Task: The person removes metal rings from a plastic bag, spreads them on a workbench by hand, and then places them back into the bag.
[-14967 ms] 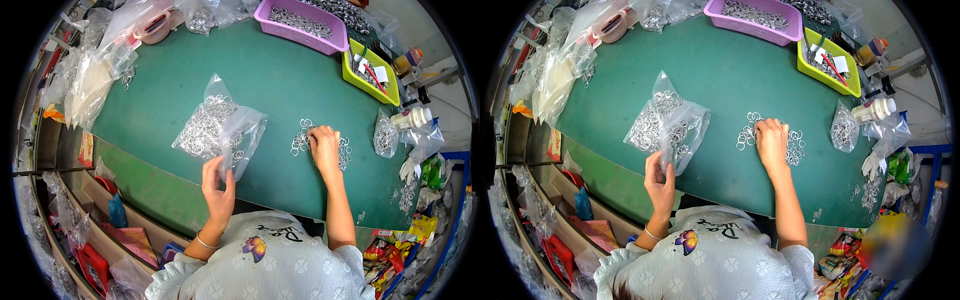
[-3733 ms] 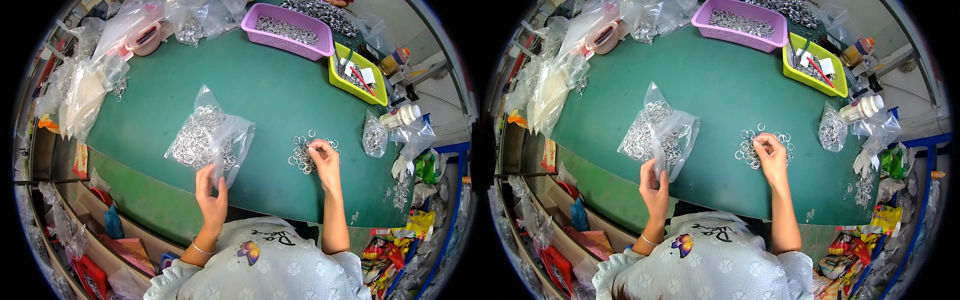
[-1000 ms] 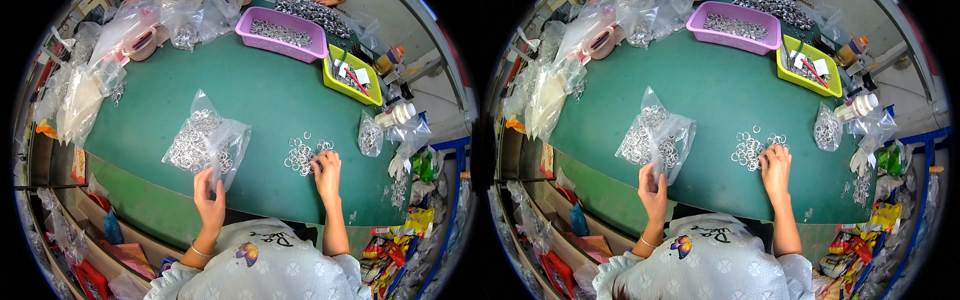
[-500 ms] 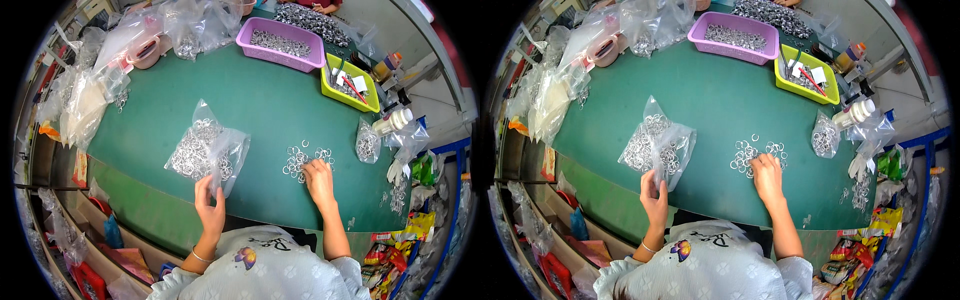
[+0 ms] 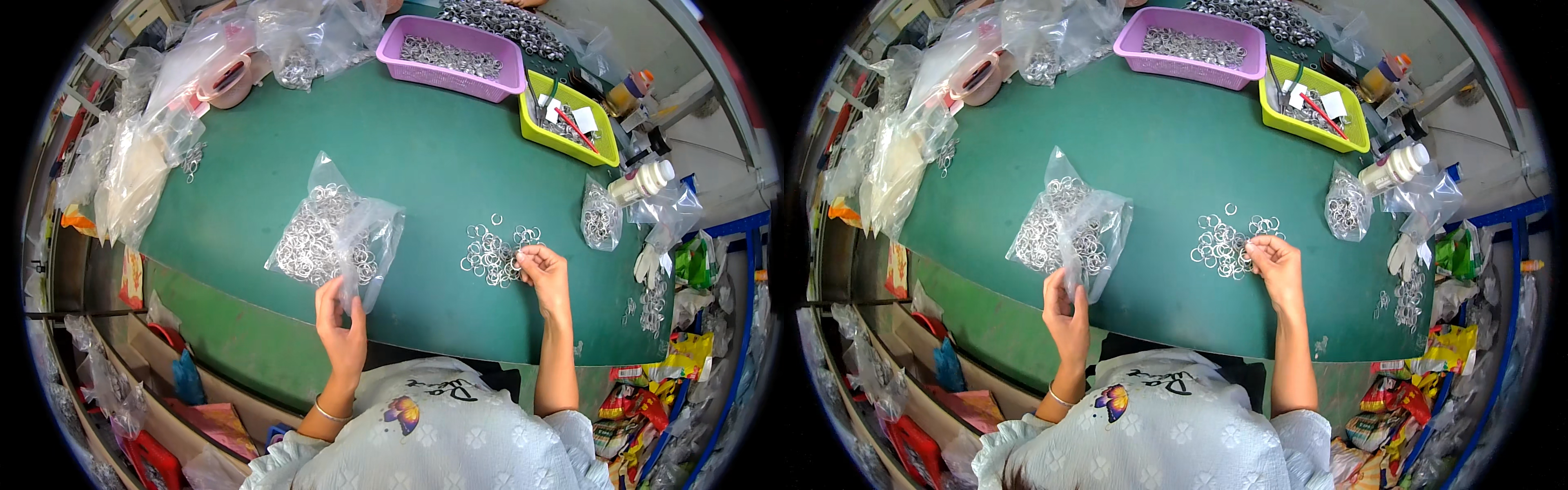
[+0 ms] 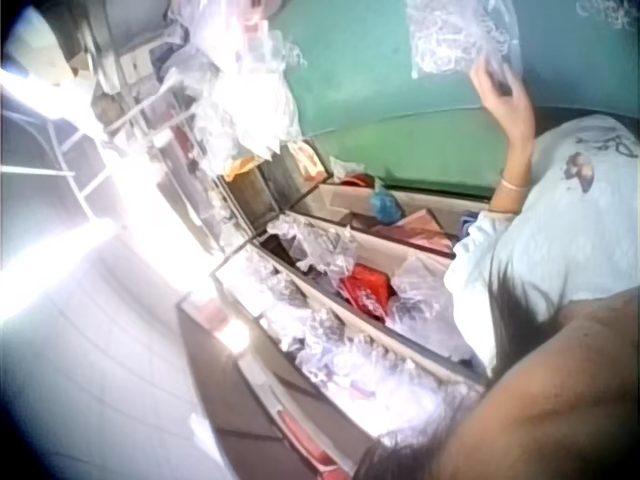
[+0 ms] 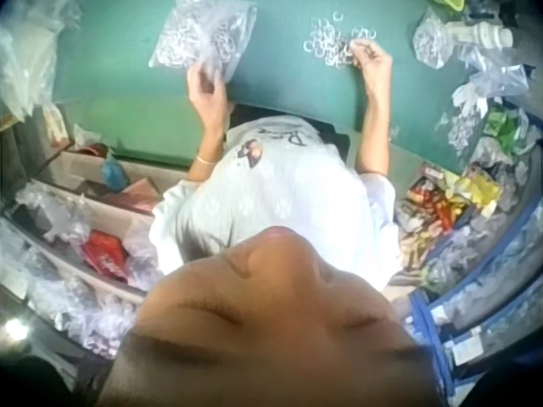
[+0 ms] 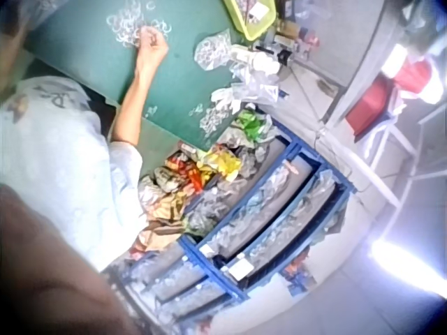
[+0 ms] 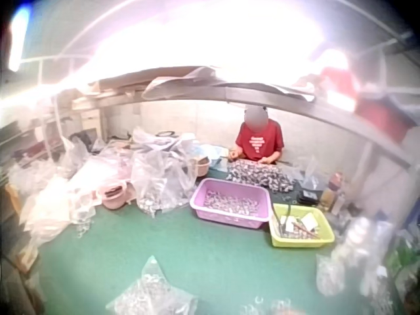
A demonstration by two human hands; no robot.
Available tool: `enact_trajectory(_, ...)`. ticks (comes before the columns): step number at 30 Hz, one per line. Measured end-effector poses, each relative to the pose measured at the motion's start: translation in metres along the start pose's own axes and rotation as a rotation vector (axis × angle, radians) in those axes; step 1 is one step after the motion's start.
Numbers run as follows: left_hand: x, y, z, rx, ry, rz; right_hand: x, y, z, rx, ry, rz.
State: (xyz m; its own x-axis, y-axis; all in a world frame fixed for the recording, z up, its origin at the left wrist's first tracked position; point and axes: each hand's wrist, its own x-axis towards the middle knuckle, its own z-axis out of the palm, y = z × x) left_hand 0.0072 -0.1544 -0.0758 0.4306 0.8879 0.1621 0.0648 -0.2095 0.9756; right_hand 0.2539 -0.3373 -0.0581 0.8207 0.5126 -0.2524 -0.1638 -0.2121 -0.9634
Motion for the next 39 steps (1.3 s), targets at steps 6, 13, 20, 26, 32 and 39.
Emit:
enact_trajectory(6, 0.001, 0.002, 0.0, 0.003, -0.008, 0.005, -0.007, 0.0, 0.005, 0.13, -0.051, 0.06)
enact_trajectory(13, 0.001, 0.0, 0.002, 0.014, -0.007, 0.009, -0.037, -0.025, 0.134, -0.272, -0.428, -0.462)
enact_trajectory(20, 0.0, 0.002, 0.0, -0.004, -0.004, -0.009, -0.022, -0.022, 0.084, -0.638, -0.159, -0.497)
enact_trajectory(26, 0.002, 0.0, 0.004, 0.006, -0.002, 0.006, 0.011, 0.014, 0.036, -1.018, 0.15, -0.569)
enact_trajectory(32, 0.001, 0.0, 0.002, 0.003, 0.003, 0.002, 0.007, 0.013, 0.026, -0.525, 0.079, -0.274)
enact_trajectory(39, 0.002, 0.001, 0.001, -0.001, -0.009, -0.01, 0.005, 0.012, 0.016, 0.658, -0.205, 0.176)
